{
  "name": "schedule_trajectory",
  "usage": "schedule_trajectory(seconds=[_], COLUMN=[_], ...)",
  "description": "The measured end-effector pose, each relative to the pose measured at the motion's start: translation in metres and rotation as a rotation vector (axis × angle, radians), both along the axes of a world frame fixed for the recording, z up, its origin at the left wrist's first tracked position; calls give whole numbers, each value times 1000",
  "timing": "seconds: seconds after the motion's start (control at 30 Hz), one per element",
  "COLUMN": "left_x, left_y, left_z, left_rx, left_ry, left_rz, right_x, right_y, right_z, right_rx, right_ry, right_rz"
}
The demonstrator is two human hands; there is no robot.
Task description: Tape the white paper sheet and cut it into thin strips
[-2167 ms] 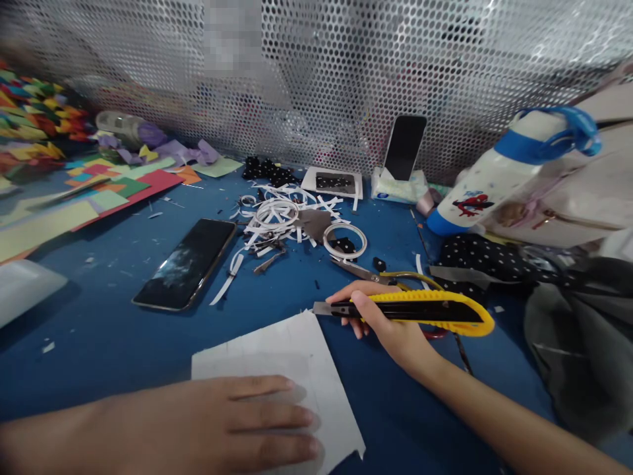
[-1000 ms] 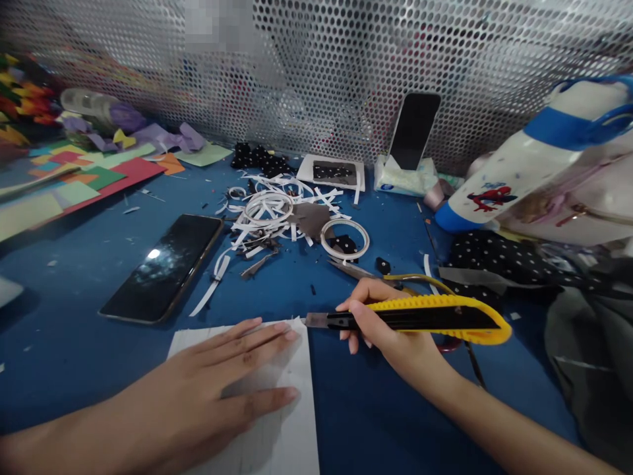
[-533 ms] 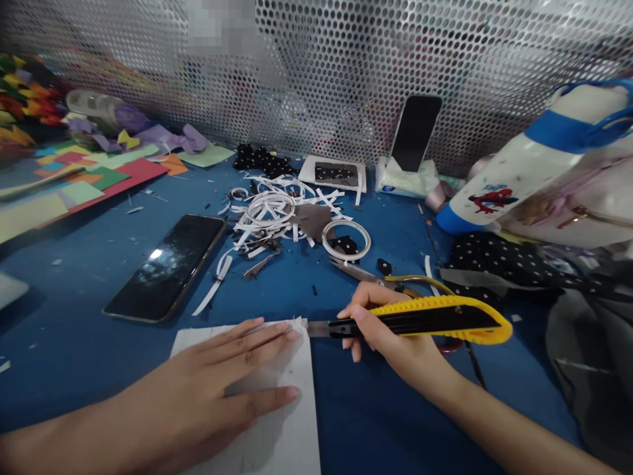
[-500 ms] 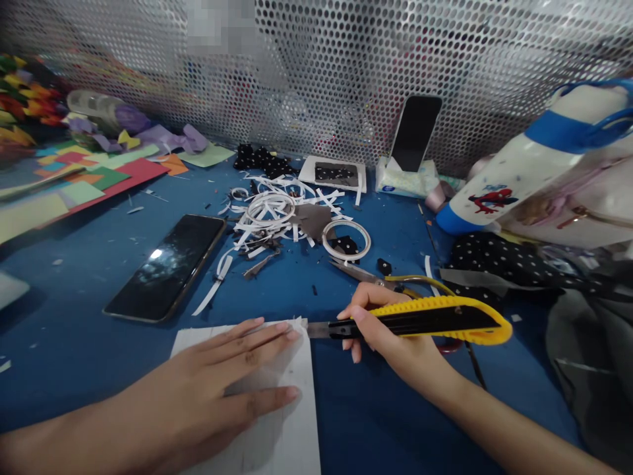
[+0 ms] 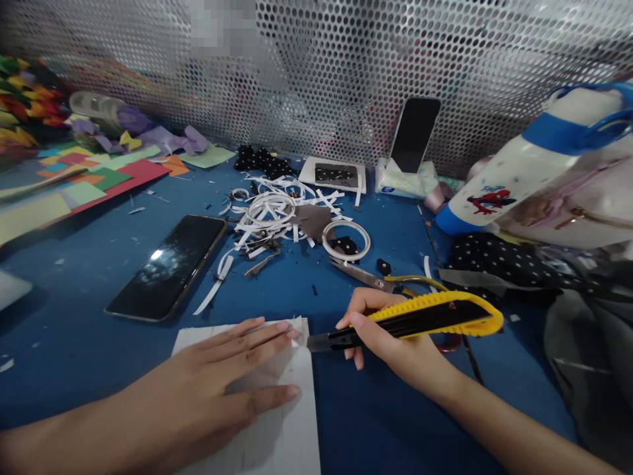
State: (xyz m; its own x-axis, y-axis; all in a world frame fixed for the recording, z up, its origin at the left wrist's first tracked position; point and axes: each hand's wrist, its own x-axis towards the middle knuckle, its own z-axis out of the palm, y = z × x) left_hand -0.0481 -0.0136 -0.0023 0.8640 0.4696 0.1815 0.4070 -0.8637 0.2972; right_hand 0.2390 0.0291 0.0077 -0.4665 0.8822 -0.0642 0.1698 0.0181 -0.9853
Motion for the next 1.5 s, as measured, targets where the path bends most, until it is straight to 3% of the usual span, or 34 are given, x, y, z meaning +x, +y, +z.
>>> schedule_trajectory(seconds=[0.6, 1.03, 1.27, 1.5], left_x=[0, -1, -2, -3], left_y=[4, 2, 3, 3], left_z=[3, 1, 1, 3], left_rx=[-40, 25, -18, 13], left_ry=[-22, 24, 41, 38], left_rz=[-10, -16, -28, -26], right_x=[2, 5, 8, 9], right_y=[-1, -3, -4, -3], right_z=[6, 3, 4, -1], right_rx=[7, 90, 156, 175], right_ry=[-53, -13, -69, -42], right_rz=[84, 252, 345, 337])
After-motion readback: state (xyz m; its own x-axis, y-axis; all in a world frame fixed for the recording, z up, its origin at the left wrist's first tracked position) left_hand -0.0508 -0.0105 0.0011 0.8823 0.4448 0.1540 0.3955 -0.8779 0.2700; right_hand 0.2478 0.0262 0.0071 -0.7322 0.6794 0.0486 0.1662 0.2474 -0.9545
